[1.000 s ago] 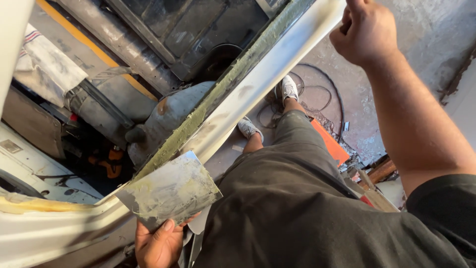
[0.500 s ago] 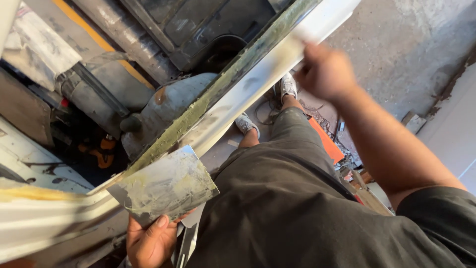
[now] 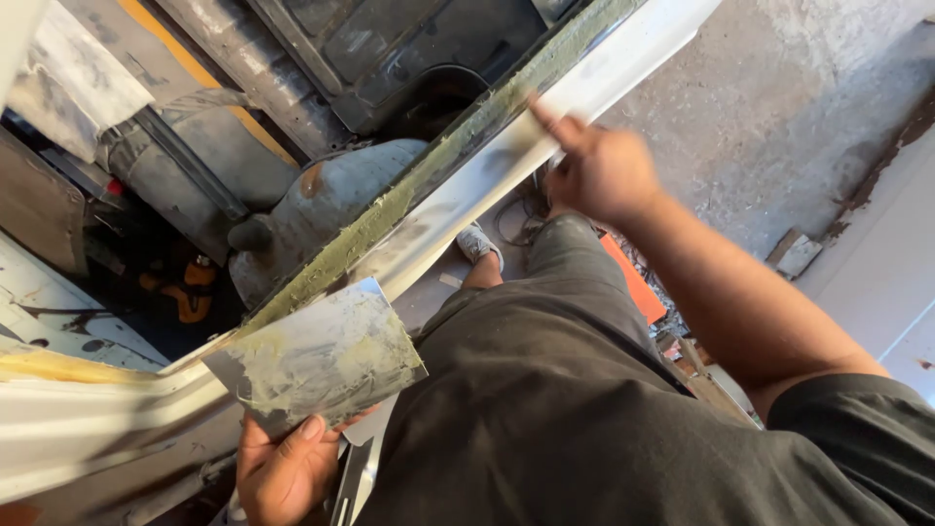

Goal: The person applies a greenish body filler to the edge of a white car door using a metal spreader. They repeatedly scoop the compound from a small metal palette held in the left hand and smooth it onto the door's frame.

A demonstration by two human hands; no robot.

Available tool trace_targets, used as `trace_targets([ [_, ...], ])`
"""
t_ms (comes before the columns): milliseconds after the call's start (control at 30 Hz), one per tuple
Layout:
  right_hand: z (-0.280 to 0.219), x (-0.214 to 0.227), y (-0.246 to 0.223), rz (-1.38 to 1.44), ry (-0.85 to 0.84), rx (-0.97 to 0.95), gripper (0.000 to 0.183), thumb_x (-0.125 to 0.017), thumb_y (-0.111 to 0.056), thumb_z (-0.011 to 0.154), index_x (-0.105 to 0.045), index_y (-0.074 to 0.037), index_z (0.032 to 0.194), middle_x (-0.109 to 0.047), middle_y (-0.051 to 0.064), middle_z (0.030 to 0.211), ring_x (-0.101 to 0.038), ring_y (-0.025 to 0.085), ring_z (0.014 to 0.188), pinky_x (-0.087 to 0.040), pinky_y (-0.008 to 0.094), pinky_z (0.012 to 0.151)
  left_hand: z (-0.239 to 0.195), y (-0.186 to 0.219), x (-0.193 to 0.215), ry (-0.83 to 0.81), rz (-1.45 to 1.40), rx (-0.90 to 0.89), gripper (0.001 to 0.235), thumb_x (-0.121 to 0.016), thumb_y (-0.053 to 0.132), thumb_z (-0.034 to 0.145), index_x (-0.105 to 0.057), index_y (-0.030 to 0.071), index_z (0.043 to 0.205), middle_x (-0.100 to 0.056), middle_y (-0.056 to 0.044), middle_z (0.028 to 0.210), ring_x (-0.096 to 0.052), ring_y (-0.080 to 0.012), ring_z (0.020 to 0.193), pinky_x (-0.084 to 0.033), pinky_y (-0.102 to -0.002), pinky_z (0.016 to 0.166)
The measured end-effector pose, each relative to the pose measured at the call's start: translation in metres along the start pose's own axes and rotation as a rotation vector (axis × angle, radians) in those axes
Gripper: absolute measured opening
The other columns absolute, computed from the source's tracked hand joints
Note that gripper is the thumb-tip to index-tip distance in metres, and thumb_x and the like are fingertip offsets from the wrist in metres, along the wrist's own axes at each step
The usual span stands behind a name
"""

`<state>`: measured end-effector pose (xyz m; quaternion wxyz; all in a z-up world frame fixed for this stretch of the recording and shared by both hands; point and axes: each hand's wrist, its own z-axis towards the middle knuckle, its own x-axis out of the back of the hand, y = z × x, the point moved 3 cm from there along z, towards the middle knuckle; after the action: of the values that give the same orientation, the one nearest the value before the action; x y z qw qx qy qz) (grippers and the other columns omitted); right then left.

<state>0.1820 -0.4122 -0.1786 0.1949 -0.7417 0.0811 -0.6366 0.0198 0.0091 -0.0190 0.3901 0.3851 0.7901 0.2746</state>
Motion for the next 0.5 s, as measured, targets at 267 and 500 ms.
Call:
trace_targets([
  [267,0.01,0.032,0.039,-0.264,0.183,-0.112,0.094,-0.069,-0.024,0.088,-0.042,-0.027,0.178,-0.073,0.007,0.105,-0.068,0.036,0.06,-0.051,0.048,0.043,-0.004,0.003,-0.012,0.064,-0.032,-0.005,0.074,-0.06,-0.011,0.088,-0.049,-0.002,0.16,-0.061,-0.04,0.148,-0.061,-0.0618,0.131,-0.056,-0.083,0.097],
  [500,0.007,0.003,-0.022,0.064,-0.138,-0.117,0.11,-0.065,-0.014,0.082,-0.017,-0.022,0.181,-0.068,0.011,0.067,-0.063,0.036,0.052,-0.053,0.052,0.045,-0.003,0.005,-0.016,0.038,-0.05,-0.02,0.074,-0.062,-0.01,0.088,-0.05,-0.002,0.161,-0.062,-0.039,0.147,-0.063,-0.0622,0.129,-0.057,-0.083,0.097],
])
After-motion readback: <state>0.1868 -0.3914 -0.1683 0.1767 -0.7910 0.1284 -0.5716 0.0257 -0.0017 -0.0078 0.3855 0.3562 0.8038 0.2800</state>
